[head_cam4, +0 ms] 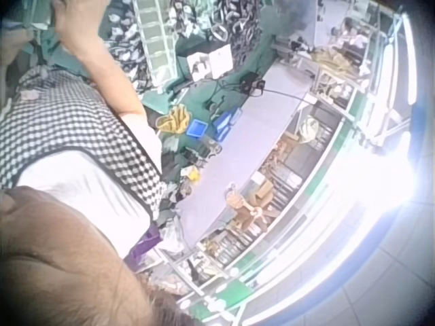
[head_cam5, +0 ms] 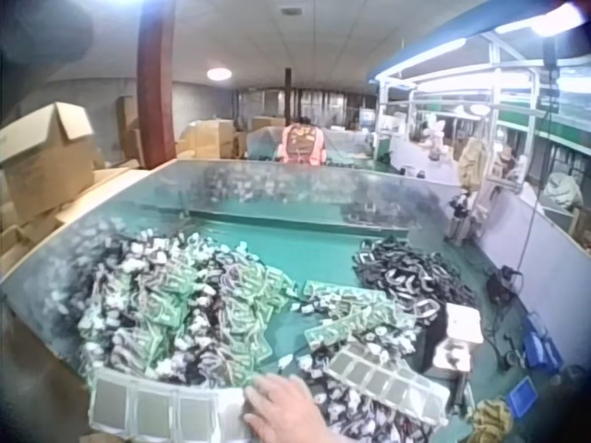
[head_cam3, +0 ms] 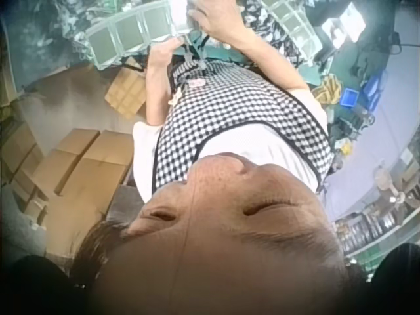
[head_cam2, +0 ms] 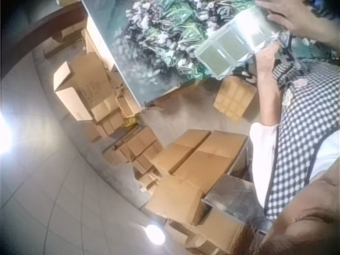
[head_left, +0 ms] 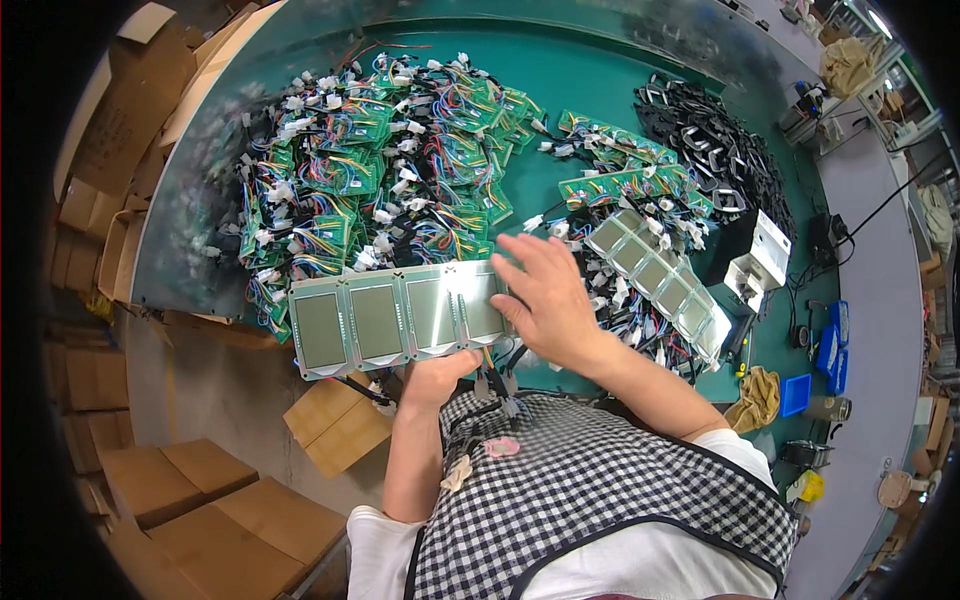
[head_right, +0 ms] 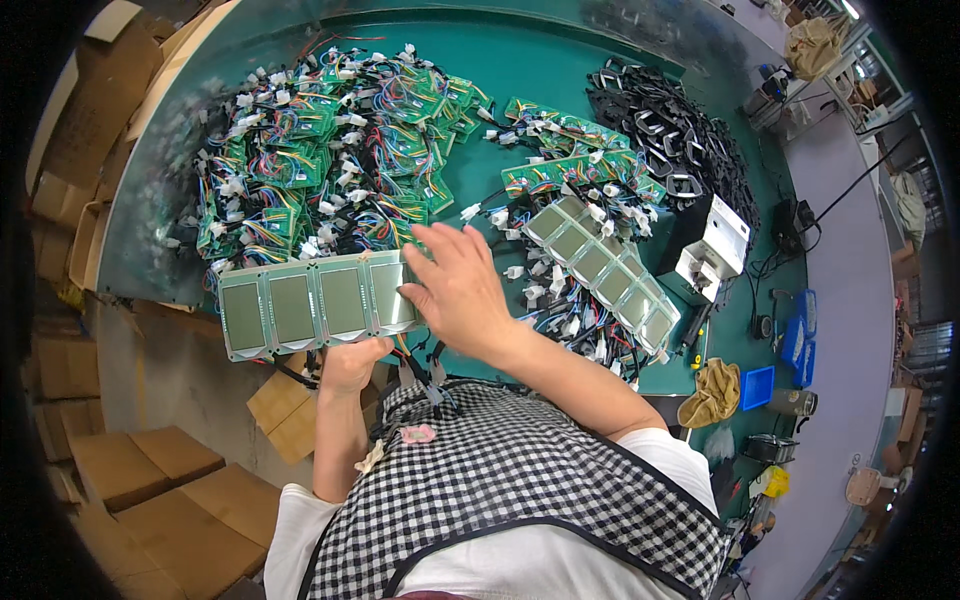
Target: Assembling circuit boards and attaching screen panels at a factory workbench.
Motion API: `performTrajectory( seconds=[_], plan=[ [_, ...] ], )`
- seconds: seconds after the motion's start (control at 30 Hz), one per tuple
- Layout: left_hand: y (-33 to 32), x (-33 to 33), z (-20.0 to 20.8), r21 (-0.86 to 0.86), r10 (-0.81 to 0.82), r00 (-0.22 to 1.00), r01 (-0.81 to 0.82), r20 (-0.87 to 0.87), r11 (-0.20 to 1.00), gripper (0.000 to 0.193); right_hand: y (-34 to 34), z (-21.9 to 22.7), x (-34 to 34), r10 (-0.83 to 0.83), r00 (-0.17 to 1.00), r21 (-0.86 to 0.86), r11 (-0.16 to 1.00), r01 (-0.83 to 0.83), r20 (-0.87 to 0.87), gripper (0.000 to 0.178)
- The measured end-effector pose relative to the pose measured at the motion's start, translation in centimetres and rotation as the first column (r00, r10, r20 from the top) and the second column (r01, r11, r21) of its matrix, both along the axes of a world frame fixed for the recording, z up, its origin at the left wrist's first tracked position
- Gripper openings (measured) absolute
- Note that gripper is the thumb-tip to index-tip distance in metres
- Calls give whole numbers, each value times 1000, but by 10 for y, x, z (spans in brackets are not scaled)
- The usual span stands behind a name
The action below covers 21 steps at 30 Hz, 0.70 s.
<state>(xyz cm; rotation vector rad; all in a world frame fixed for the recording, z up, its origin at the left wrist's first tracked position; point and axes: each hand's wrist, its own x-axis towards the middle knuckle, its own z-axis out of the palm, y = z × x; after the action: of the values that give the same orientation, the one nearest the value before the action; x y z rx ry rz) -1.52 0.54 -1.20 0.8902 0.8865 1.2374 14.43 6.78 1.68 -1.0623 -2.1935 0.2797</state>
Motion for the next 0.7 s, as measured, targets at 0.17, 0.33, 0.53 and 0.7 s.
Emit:
performTrajectory(
  seconds=[0.17,0.33,0.53,0.7],
  plan=[
    [0,2,-8,52,56,998,-57,23,997,45,-8,-4,-6,4,998,61,998,-1,-55,28],
    [1,-1,-7,-45,11,999,-9,38,999,45,-5,-2,-5,34,985,-16,999,-37,-171,20],
    [3,0,-4,-93,176,982,-182,-70,979,31,0,20,7,293,921,-197,917,-346,-255,9],
    [2,-41,-6,-78,371,927,-366,52,927,44,14,-34,41,-296,794,-741,618,-264,-530,7]
  ],
)
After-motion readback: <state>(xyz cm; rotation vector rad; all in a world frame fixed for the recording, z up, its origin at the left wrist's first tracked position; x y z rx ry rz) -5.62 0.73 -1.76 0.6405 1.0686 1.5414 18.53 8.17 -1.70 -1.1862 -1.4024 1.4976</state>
